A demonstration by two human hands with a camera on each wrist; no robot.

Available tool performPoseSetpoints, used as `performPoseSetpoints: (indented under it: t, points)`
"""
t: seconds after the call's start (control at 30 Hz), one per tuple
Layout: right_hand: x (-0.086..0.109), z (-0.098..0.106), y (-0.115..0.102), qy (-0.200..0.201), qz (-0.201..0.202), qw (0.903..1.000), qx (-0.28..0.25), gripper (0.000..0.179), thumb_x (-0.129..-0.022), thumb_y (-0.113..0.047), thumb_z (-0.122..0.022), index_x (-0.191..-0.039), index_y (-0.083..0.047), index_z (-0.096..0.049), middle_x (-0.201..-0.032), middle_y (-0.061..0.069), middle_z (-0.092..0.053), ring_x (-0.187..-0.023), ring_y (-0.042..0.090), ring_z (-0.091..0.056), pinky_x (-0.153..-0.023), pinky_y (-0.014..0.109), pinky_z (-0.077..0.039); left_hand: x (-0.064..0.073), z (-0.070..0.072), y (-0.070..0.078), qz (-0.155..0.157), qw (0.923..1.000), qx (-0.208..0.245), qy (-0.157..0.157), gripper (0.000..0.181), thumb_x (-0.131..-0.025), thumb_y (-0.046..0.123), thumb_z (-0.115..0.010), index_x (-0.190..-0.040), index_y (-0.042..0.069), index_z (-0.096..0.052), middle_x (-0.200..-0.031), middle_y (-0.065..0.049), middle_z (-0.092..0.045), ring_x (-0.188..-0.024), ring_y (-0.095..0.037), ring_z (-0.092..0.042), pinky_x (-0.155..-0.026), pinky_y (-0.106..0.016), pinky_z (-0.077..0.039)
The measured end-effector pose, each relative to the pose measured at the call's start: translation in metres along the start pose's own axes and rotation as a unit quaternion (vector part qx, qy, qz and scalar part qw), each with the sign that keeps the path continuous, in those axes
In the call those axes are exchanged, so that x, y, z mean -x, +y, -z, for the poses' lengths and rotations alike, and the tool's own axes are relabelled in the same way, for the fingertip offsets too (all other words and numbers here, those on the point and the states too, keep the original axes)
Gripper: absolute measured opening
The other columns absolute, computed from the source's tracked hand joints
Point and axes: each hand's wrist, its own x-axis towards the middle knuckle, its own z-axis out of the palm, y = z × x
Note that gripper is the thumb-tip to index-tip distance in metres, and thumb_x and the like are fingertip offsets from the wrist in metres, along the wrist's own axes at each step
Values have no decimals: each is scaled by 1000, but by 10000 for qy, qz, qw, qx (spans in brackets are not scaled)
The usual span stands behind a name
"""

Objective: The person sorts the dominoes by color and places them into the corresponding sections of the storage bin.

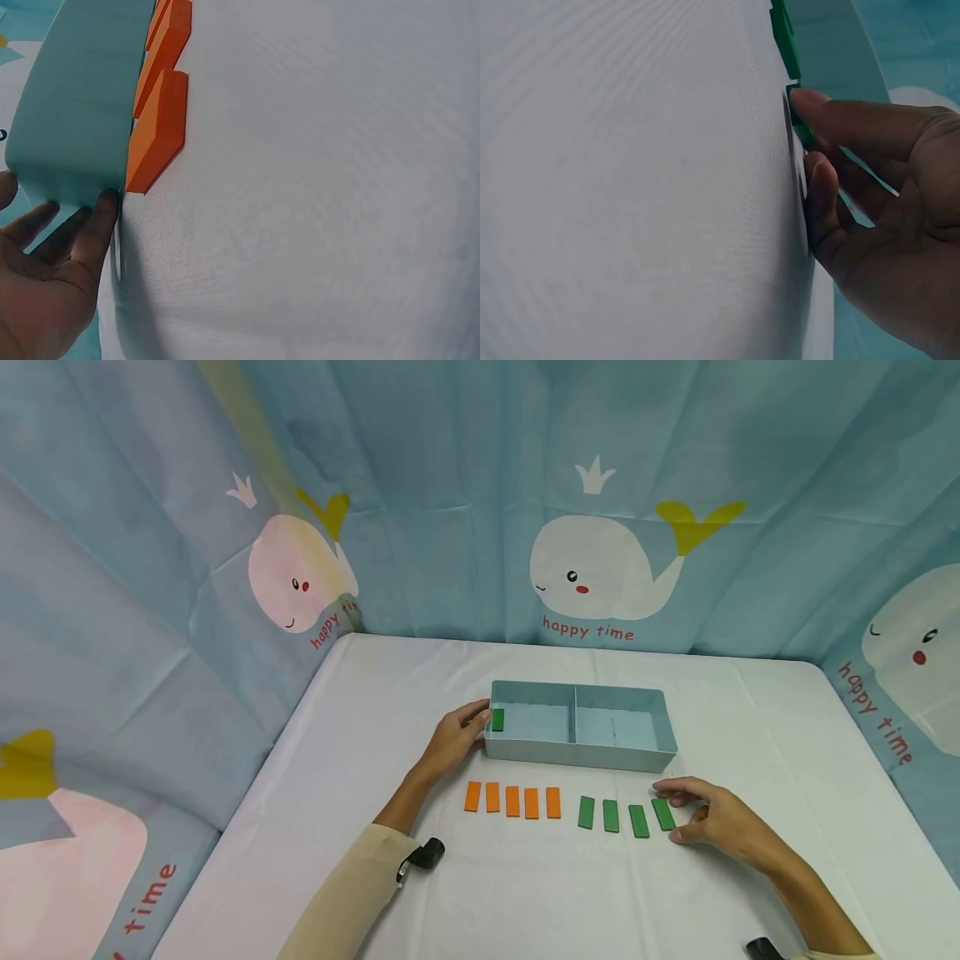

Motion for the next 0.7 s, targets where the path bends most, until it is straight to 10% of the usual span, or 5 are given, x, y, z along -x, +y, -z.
performPoseSetpoints:
  t: [0.7]
  points:
    - [1, -3, -2, 174, 12, 9995, 254, 62, -81, -12, -91, -139, -12, -68, -129, 8, -72, -101, 8, -58, -70, 24, -54, 2, 0, 2, 97, 9999, 16, 44, 54, -112, 41, -55, -159, 14, -50, -162, -7, -51, -145, -28, -53, -107, -44, -57]
